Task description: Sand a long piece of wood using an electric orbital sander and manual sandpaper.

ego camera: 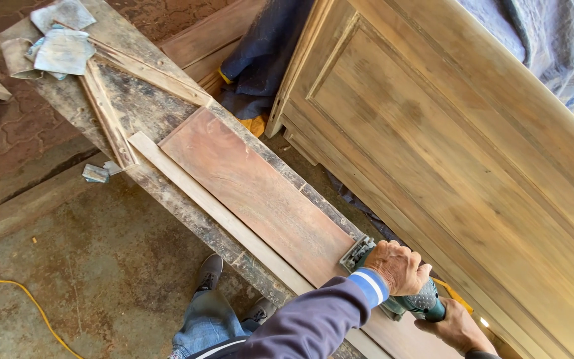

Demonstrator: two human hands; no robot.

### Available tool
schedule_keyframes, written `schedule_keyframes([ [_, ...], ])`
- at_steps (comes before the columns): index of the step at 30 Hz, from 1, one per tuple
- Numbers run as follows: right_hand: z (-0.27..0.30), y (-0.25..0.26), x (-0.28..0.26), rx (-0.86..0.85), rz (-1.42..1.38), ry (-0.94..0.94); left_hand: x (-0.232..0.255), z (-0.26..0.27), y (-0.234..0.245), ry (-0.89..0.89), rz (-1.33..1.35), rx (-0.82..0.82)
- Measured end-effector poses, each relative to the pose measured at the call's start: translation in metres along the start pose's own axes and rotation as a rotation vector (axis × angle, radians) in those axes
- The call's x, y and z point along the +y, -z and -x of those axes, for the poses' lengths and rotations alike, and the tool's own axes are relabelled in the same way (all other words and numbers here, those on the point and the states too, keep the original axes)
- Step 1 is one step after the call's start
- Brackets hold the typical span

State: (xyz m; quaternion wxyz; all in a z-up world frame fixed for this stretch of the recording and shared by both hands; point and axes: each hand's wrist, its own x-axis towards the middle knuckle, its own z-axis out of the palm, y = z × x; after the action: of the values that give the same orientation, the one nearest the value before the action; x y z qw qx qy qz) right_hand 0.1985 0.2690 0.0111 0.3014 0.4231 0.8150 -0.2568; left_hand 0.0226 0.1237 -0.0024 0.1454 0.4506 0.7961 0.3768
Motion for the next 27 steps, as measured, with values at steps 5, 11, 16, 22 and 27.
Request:
schedule_keyframes([
  [5, -0.005, 0.000, -0.029, 0.024, 0.012, 0.058, -0.018, -0.004, 0.020, 0.009, -0.015, -0.031],
  [11, -0.011, -0.002, -0.058, 0.029, -0.038, 0.127, -0.039, -0.006, 0.045, 0.022, -0.036, -0.004],
  [16, -0.017, -0.003, -0.090, 0.024, -0.060, 0.136, -0.057, -0.008, 0.064, 0.030, -0.053, 0.035],
  [22, -0.022, -0.002, -0.116, -0.002, -0.091, 0.120, -0.074, -0.011, 0.080, 0.024, -0.045, 0.096],
  [27, -0.027, -0.001, -0.131, -0.009, -0.071, 0.157, -0.083, -0.010, 0.096, 0.039, -0.055, 0.085],
])
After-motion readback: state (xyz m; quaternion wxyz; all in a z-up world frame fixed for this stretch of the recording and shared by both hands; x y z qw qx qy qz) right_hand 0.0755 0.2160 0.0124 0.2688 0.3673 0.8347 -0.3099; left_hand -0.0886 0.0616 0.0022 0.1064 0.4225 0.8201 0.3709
